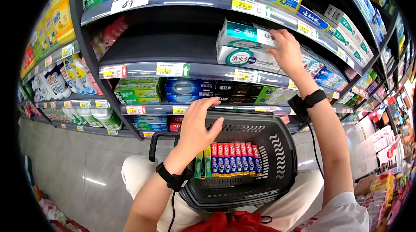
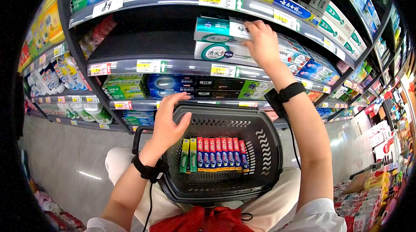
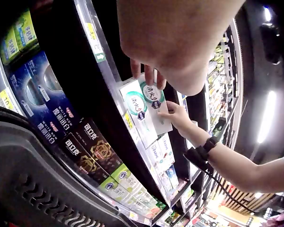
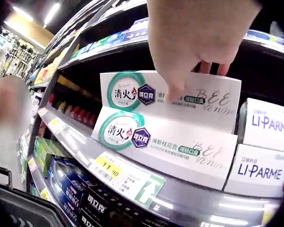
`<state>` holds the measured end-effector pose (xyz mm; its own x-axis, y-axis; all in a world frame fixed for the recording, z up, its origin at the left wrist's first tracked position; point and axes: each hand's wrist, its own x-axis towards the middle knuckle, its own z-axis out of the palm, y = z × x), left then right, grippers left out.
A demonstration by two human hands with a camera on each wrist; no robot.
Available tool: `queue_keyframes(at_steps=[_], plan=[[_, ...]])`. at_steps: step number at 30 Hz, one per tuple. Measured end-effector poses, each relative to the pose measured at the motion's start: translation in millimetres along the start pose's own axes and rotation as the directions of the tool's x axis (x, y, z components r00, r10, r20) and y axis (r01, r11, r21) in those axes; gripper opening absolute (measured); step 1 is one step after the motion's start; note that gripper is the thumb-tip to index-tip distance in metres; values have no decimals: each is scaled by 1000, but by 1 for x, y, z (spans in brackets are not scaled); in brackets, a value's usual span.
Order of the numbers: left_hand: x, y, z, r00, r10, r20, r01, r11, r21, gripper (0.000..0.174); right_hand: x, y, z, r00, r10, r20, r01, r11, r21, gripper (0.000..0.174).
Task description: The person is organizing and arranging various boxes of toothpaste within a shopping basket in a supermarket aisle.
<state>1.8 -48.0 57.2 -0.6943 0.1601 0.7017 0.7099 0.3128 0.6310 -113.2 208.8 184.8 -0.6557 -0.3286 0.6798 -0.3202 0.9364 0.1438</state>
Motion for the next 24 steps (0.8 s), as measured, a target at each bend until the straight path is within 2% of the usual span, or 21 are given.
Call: queue_keyframes(at_steps=[6, 12, 15, 17, 19, 21, 22, 24], plan=[[0, 5, -3, 998, 31, 56, -30, 999, -18, 45, 11, 20, -1, 979, -24, 201, 18, 999, 33, 51], [0, 7, -2, 996, 28, 83, -26, 999, -20, 44, 6, -1, 9, 995, -29, 92, 33, 998, -44, 48], [-2, 6, 0, 995, 20, 103, -19, 1000, -15, 44, 18, -16, 12, 995, -16, 101, 25, 996, -87, 54], [-2, 6, 1, 993, 13, 120, -12, 1000, -12, 44, 31, -17, 20, 995, -74, 69, 81, 993, -89, 60], [-3, 7, 1, 991, 1, 134, 0, 1000, -6, 43, 42, -23, 20, 993, -32, 116, 42, 995, -87, 65], [-4, 5, 3, 991, 3, 137, -1, 1000, -16, 43, 51, -27, 21, 908, 145, 392, -186, 980, 68, 67], [-4, 5, 3, 991, 0, 136, 4, 1000, -26, 43, 48, -26, 30, 961, 65, 268, -84, 995, 58, 70], [-4, 4, 3, 989, -2, 148, 7, 999, -33, 42, 48, -24, 32, 958, 78, 277, -97, 994, 53, 70]])
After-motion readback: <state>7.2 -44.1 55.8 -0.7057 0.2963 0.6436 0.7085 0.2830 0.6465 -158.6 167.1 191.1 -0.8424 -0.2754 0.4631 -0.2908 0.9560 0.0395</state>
